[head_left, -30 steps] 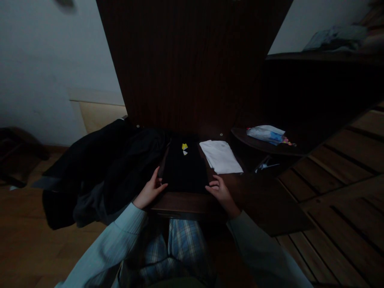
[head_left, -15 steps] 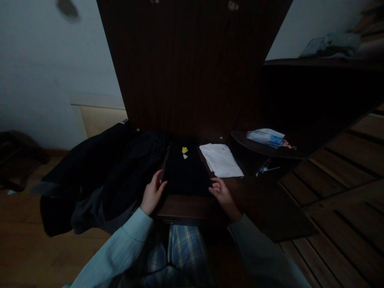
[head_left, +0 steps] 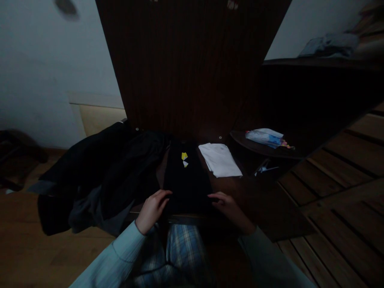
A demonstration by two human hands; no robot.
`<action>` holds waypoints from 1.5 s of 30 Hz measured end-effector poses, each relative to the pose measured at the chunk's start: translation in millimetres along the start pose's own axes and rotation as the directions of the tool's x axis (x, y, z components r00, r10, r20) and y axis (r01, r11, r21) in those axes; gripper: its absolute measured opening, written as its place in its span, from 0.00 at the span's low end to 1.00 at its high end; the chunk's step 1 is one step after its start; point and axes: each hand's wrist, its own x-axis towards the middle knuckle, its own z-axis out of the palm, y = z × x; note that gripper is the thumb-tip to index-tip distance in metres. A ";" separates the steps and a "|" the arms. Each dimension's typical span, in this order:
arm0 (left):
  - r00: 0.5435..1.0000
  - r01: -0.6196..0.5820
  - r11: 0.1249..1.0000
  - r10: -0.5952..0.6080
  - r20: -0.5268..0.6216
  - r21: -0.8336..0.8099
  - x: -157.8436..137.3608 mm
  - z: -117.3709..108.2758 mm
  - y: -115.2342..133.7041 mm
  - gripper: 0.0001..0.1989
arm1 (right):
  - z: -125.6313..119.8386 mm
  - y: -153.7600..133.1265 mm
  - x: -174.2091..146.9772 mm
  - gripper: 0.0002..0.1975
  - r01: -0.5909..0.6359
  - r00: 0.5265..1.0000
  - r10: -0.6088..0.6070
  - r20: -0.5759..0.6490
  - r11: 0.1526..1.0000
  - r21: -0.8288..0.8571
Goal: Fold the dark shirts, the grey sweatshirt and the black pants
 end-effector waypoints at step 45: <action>0.826 -0.484 0.848 0.361 0.434 0.216 106.5 9.8 19.1 0.18 | -13.2 -8.6 198.6 0.07 0.004 0.999 -0.016 -0.032 0.948 -0.319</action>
